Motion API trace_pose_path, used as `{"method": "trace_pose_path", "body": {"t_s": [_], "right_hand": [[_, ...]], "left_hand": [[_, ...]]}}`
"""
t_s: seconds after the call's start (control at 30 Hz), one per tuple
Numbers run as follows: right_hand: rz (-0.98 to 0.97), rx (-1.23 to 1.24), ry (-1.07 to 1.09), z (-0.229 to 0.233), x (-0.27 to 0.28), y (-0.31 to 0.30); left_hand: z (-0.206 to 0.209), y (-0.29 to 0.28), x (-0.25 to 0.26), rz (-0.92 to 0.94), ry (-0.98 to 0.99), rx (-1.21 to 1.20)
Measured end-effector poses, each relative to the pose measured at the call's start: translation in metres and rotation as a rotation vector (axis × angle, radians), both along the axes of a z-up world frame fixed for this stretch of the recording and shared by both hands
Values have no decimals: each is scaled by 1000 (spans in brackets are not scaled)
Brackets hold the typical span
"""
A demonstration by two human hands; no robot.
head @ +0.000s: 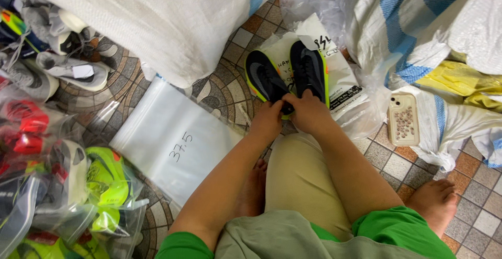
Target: The person organizes and packs various athletic shoes into plastic bags, writing sizes on the bags with a marker before sealing them.
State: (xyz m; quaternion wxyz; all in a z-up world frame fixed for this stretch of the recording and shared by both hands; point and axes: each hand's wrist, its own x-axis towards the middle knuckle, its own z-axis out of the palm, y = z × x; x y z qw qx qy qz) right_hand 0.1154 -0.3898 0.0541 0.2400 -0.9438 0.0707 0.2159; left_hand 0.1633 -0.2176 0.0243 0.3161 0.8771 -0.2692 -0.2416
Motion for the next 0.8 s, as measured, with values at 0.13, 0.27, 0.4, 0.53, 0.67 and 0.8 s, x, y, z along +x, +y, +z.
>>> {"method": "trace_pose_path", "body": {"t_s": [0.13,0.27,0.4,0.53,0.67,0.8], "right_hand": [[1,-132,30,0,8,-4],[52,-239,126,27,10,1],[-12,-341,76,22,10,3],[-1,-385,-52,5,10,-3],[-51,-477,-258,-14,8,-8],[-59,-555,-523,-36,-10,-11]], "left_hand": [[16,19,-28,-46,33,-179],[12,67,-58,89,81,-312],[-11,150,-67,506,62,-21],[-29,230,-79,849,201,350],[-47,271,-88,1062,377,486],[-63,300,-90,1215,427,544]]}}
